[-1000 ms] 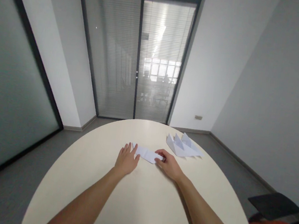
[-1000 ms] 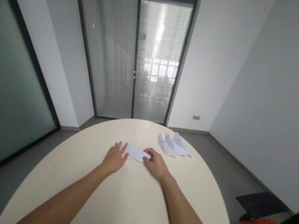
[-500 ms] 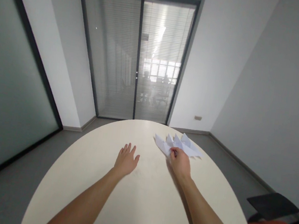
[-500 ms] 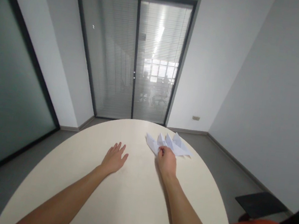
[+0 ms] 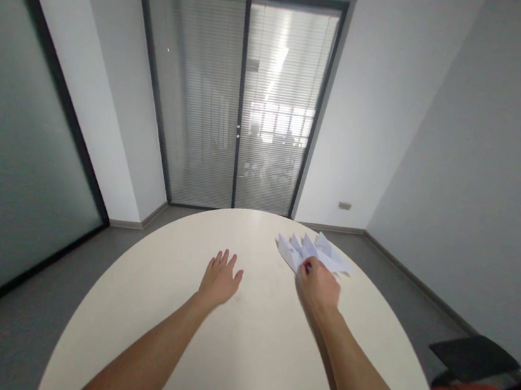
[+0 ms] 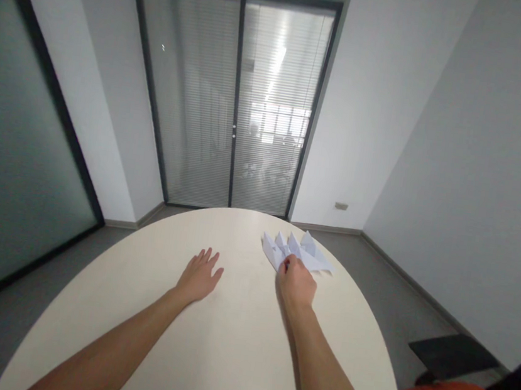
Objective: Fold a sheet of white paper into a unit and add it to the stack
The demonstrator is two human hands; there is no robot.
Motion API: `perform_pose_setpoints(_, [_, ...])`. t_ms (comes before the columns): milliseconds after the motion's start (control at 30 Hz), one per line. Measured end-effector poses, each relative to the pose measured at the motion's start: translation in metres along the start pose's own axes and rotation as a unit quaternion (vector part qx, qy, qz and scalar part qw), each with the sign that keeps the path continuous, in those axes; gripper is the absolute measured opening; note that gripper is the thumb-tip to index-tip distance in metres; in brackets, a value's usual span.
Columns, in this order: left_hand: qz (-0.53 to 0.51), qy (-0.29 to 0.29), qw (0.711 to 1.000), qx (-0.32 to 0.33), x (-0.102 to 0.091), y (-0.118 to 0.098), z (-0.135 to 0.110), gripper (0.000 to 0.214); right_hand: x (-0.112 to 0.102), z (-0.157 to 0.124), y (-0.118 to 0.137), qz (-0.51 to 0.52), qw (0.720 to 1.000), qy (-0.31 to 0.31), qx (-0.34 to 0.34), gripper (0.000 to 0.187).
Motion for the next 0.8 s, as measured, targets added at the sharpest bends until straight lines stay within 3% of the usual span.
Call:
perform_pose_setpoints(533, [-0.024, -0.003, 1.0, 0.001, 0.001, 0.0, 0.001, 0.061, -0.004, -0.001, 0.007, -0.088, 0.995, -0.012, -0.042, 0.022])
perform_pose_setpoints(700, [-0.025, -0.001, 1.0, 0.004, 0.001, -0.001, 0.001, 0.062, -0.005, -0.001, 0.008, -0.114, 0.984, -0.068, -0.12, 0.02])
perform_pose_setpoints(800, [-0.031, 0.004, 0.999, 0.006, 0.001, -0.002, 0.0, 0.063, 0.0, -0.004, 0.015, -0.071, 0.976, -0.074, -0.191, 0.018])
Point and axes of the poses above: each hand's wrist, its own z-axis towards the middle knuckle, its own x-axis out of the palm, y = z × x, the point moved 3 cm from there along z, towards the middle knuckle, and after that the axes turned 9 degrees about z, right-handed, at the moved point
